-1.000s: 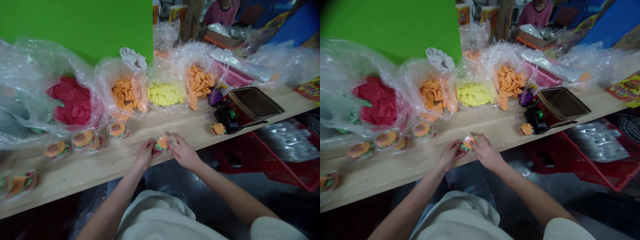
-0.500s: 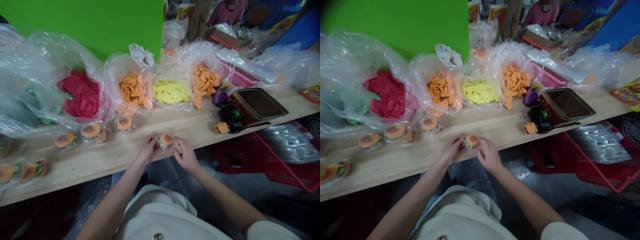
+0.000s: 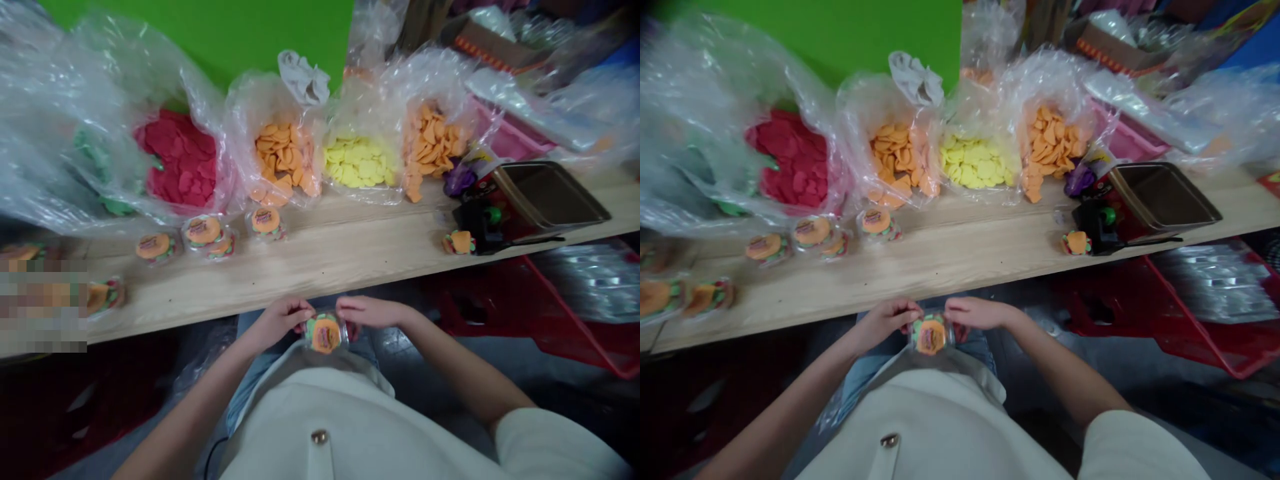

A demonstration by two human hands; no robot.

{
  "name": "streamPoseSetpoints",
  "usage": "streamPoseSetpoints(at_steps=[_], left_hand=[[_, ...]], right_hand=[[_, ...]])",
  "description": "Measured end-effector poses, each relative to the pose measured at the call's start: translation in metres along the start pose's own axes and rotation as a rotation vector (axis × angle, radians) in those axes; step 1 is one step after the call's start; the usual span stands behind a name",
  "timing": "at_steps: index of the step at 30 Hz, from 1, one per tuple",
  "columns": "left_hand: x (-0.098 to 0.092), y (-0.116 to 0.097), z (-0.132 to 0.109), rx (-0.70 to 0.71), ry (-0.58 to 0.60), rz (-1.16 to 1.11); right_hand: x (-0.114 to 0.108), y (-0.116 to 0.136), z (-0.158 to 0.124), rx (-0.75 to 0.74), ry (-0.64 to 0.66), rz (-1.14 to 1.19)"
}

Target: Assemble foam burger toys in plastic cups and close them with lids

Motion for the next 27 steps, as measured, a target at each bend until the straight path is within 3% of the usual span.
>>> streamPoseSetpoints(at_steps=[2, 6, 11, 15, 18, 21, 23, 27], left_hand=[[-0.004, 0.012, -0.022, -0.049, 0.049, 0.114], [-0.006, 0.022, -0.048, -0.027, 0.034, 0.262], [-0.004, 0.018, -0.068, 0.027, 0.008, 0.3], [0.003, 0.009, -0.073, 0.022, 0.163, 0.314], [0.006, 0.007, -0.069, 0.026, 0.191, 0.344], [0.007, 0.007, -0.063, 0.091, 0.15, 0.205], [0.003, 0.011, -0.06, 0.076, 0.063, 0.049], [-0.003, 0.021, -0.056, -0.01, -0.094, -0.149]], right_hand=[[0.032, -0.003, 0.003, 0.001, 0.095, 0.014], [0.058, -0.002, 0.012, -0.069, 0.003, -0.05], [0.066, 0.005, 0.014, -0.153, -0.165, -0.204], [0.064, 0.018, 0.014, -0.207, -0.283, -0.359], [0.066, 0.021, 0.018, -0.18, -0.308, -0.37], [0.067, 0.012, 0.018, -0.083, -0.459, -0.258], [0.07, 0.002, 0.018, -0.019, -0.549, -0.144], [0.074, -0.007, 0.017, 0.019, -0.601, -0.008]])
Point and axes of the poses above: each hand's wrist, its own z-axis towards the middle knuckle, its own x-axis out of the palm, y = z × x, the point moved 6 cm from there along z, towards the middle knuckle, and after that the axes turned 15 degrees about -z, right-handed, at the moved point
